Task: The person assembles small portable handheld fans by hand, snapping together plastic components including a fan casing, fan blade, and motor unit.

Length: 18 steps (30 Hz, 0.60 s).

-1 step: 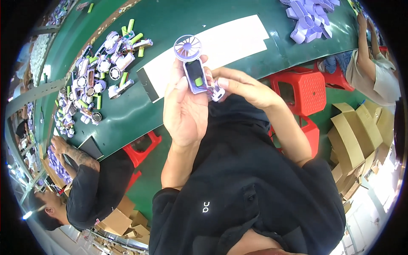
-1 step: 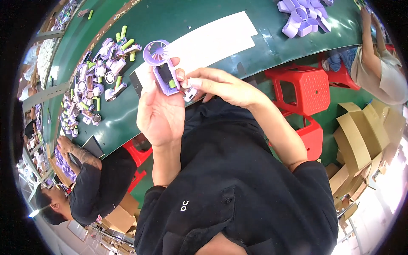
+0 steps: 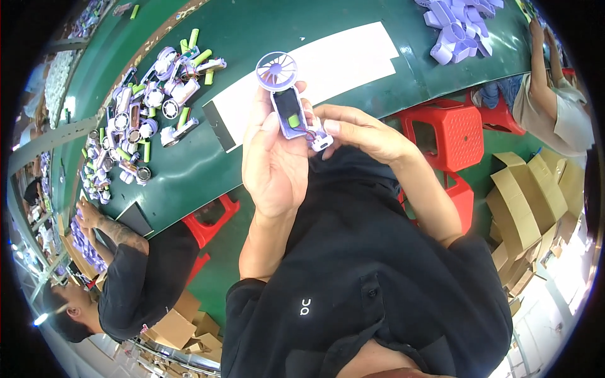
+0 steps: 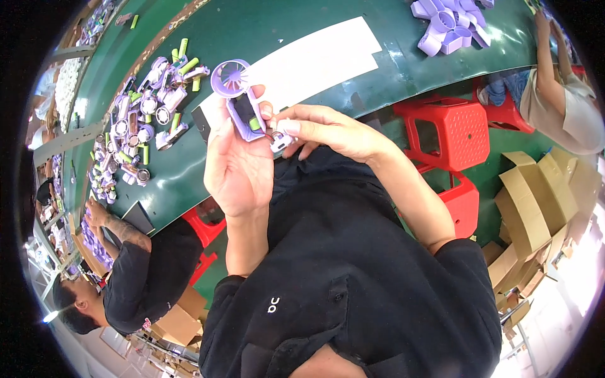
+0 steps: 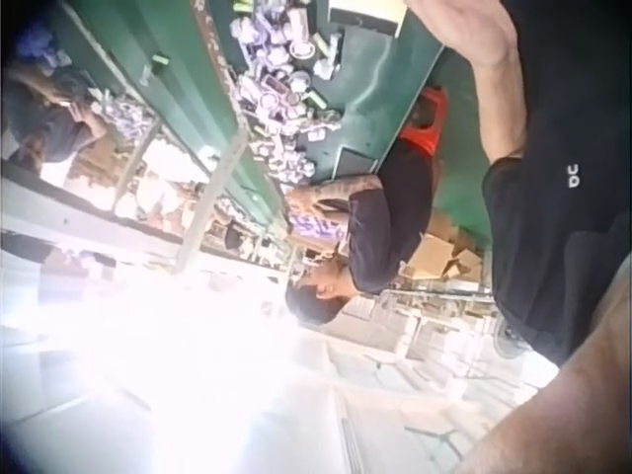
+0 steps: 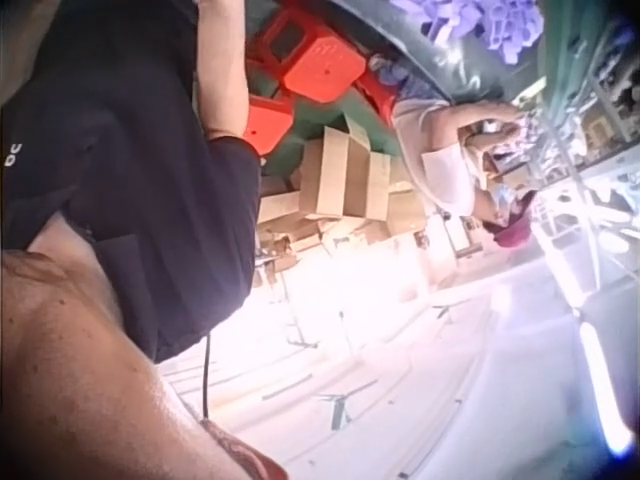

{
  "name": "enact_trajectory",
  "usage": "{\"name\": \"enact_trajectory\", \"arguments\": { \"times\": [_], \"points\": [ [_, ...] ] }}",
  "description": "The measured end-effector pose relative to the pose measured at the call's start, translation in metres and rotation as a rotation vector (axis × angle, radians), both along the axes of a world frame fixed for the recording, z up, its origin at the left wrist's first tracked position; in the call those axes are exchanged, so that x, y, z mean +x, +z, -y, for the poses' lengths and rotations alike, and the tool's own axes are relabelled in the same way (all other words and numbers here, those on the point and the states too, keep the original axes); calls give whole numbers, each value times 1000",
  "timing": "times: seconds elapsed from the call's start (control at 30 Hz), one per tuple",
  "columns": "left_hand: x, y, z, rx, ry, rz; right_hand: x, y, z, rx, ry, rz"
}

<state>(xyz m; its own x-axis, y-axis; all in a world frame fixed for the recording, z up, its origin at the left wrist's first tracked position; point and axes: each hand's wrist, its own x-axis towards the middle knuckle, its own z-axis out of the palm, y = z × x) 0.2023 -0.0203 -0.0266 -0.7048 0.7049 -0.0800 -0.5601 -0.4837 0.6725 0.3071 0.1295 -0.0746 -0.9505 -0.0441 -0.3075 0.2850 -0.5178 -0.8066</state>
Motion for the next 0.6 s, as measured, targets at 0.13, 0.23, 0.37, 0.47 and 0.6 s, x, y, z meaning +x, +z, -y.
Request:
{"name": "enact_trajectory", "arguments": {
  "times": [0.13,0.23,0.37,0.47,0.6],
  "points": [
    [3,2,-1,-108,45,-88,8,-3,1,-86,-114,66],
    [6,-8,1,-216,125,-221,13,5,0,14,-370,-38],
    [7,-8,12,-309,10,-229,9,39,-3,341,-560,-131],
    [10,-5,15,-287,-64,-202,0,49,-6,541,-569,-214],
    [14,-13,14,-266,-51,-183,-9,55,-6,461,-508,-203]
  ]
}}
